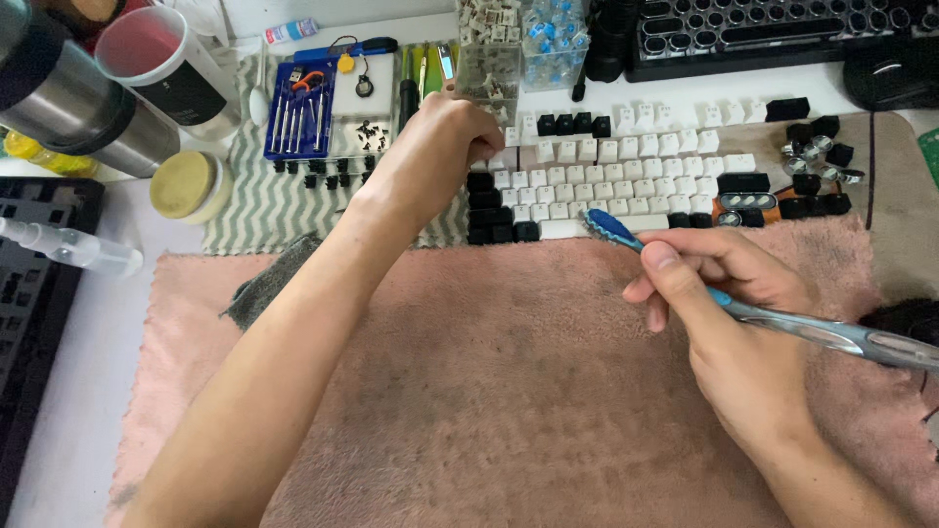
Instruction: The person cleans individual white keyboard keycaps using a toothbrush. They pick up each keycap, scrub it thoroughly, and place it back onto the keyboard. The process is repeated for multiple keycaps.
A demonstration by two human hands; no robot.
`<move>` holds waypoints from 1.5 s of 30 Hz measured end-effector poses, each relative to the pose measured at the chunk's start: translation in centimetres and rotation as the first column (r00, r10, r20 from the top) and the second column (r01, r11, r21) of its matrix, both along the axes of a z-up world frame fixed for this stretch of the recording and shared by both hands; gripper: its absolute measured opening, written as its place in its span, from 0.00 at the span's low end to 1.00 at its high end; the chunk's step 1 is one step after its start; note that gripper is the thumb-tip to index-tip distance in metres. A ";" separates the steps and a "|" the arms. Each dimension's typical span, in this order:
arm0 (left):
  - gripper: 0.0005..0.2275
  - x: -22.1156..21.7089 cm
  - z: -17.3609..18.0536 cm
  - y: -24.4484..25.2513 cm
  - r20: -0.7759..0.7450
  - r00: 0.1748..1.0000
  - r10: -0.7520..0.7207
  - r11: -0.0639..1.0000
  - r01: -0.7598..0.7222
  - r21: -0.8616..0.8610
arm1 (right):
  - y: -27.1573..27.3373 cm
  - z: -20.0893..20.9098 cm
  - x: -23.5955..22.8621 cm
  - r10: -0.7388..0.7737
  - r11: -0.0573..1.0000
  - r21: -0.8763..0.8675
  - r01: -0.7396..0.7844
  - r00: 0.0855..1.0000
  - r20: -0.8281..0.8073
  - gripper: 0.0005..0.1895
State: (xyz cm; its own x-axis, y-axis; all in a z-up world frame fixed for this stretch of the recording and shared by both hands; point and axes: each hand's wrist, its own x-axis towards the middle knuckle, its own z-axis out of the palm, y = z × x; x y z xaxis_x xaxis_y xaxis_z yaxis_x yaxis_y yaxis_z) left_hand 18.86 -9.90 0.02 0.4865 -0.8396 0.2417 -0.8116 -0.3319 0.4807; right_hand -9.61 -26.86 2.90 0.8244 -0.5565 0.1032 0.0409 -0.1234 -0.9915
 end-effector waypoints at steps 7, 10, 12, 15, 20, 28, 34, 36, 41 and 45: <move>0.19 0.3 0.2 -0.5 0.145 0.987 -0.071 0.997 0.075 -0.020 | -0.4 -0.2 0.0 -0.006 1.000 -0.013 0.006 1.000 -0.008 0.09; 0.09 -0.8 1.1 -1.5 0.116 0.993 -0.002 0.996 0.012 -0.092 | -0.9 -0.7 0.1 -0.028 1.000 0.009 0.028 0.999 0.032 0.07; 0.08 -1.5 1.6 -2.4 0.068 0.995 -0.068 0.986 0.077 -0.148 | -1.1 -0.9 0.3 -0.079 0.996 0.039 0.076 0.993 0.088 0.07; 0.09 -1.5 0.6 -4.5 0.027 0.992 -0.124 0.983 0.126 -0.137 | -1.5 -0.9 0.6 -0.146 0.983 0.119 0.139 0.988 0.049 0.05; 0.21 -0.7 -0.2 -7.1 0.166 0.960 -0.226 0.972 0.234 -0.029 | -2.0 -1.6 0.9 -0.185 0.977 0.119 0.176 0.980 0.070 0.05; 0.22 0.2 -0.1 -8.6 0.015 0.980 -0.197 0.969 0.192 0.155 | -1.9 -0.5 0.9 -0.199 0.973 0.129 0.189 0.978 0.064 0.04; 0.27 1.1 0.8 -8.3 -0.022 0.982 -0.189 0.954 0.189 0.232 | -2.2 -1.1 1.0 -0.200 0.971 0.154 0.183 0.975 0.098 0.06; 0.28 0.8 1.8 -8.1 -0.044 0.987 -0.155 0.939 0.161 0.305 | -2.0 -0.5 1.0 -0.206 0.971 0.137 0.196 0.977 0.063 0.06; 0.31 0.0 3.8 -7.6 -0.107 0.980 -0.166 0.927 0.192 0.322 | -2.1 -0.7 1.0 -0.191 0.974 0.139 0.177 0.977 0.094 0.05; 0.36 0.9 2.5 -7.9 -0.112 0.976 -0.188 0.906 0.216 0.364 | -2.1 -0.6 1.1 -0.181 0.977 0.127 0.172 0.982 0.059 0.07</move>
